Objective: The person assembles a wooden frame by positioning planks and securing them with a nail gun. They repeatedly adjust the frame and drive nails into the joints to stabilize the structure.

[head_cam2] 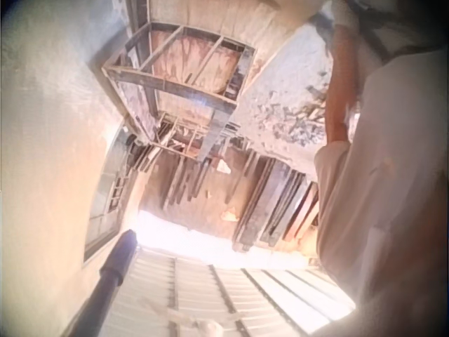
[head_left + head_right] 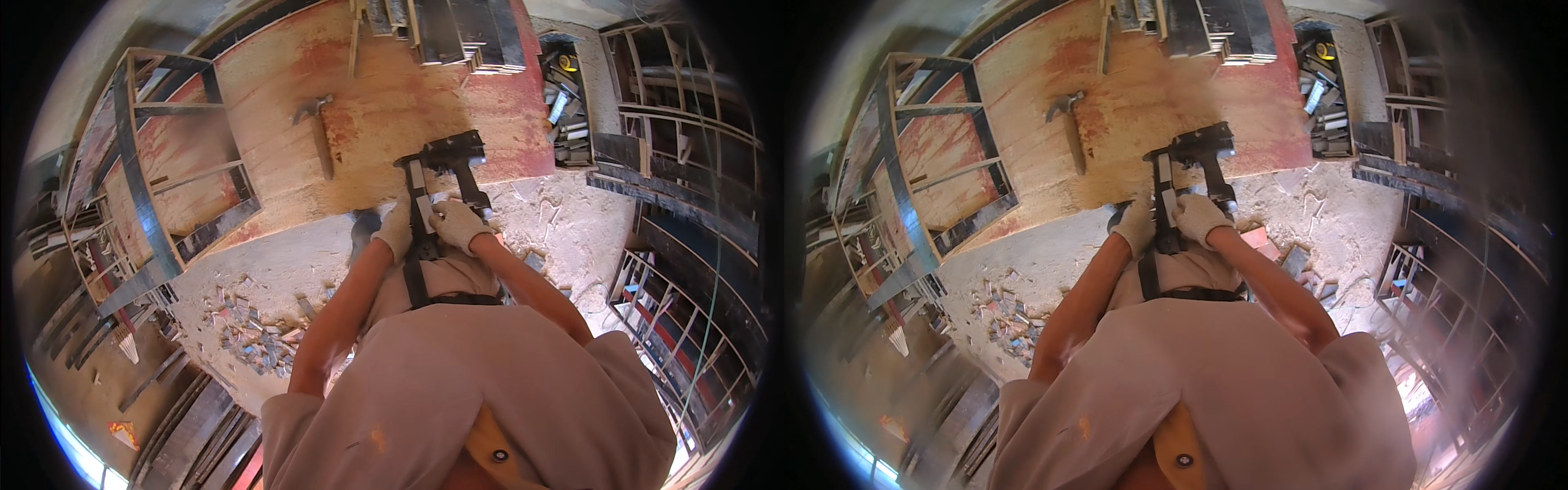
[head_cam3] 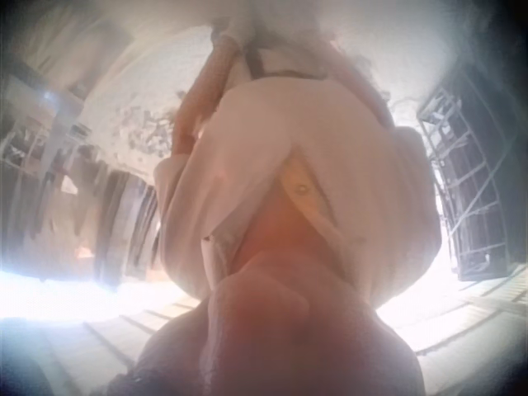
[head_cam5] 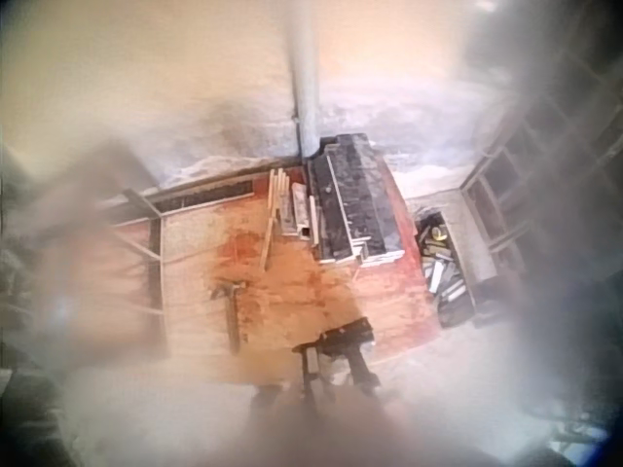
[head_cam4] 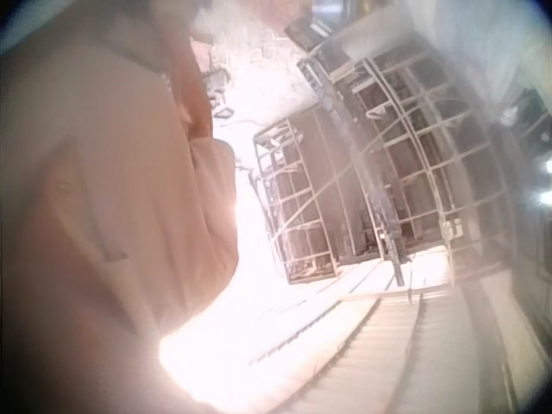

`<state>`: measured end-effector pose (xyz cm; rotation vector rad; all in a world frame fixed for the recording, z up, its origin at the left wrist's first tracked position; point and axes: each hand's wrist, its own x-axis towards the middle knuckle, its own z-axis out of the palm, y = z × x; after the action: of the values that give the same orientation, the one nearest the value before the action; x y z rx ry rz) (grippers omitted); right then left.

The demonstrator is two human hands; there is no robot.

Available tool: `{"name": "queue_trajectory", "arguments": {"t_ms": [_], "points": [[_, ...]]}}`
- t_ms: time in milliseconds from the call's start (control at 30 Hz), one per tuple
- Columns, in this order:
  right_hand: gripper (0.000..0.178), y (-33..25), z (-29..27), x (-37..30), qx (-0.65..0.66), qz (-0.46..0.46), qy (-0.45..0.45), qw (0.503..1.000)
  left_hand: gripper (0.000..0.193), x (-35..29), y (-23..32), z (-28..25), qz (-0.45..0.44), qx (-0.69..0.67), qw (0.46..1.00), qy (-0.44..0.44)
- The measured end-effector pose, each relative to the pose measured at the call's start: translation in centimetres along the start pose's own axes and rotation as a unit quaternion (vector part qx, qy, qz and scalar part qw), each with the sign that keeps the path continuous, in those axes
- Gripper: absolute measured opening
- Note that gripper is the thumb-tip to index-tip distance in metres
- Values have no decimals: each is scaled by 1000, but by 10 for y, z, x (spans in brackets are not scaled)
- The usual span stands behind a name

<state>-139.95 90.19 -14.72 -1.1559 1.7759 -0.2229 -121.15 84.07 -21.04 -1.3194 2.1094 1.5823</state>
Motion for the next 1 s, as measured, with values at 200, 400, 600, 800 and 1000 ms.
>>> {"name": "queue_trajectory", "arguments": {"t_ms": [200,400,600,800,1000], "points": [[42,-29,-76,-7,99,41,201,974,44,-34,42,-24,0,-228,974,-12],[55,143,-36,114,312,192,-37,930,80,-66,111,-42,-172,-272,946,51],[30,73,18,87,590,78,-94,798,79,-98,66,-63,-169,-158,960,158],[17,-13,26,32,780,71,-34,621,78,-164,16,-110,16,-120,983,138],[22,-193,54,-49,695,-50,160,699,65,-194,-19,-181,42,-28,981,185]]}}
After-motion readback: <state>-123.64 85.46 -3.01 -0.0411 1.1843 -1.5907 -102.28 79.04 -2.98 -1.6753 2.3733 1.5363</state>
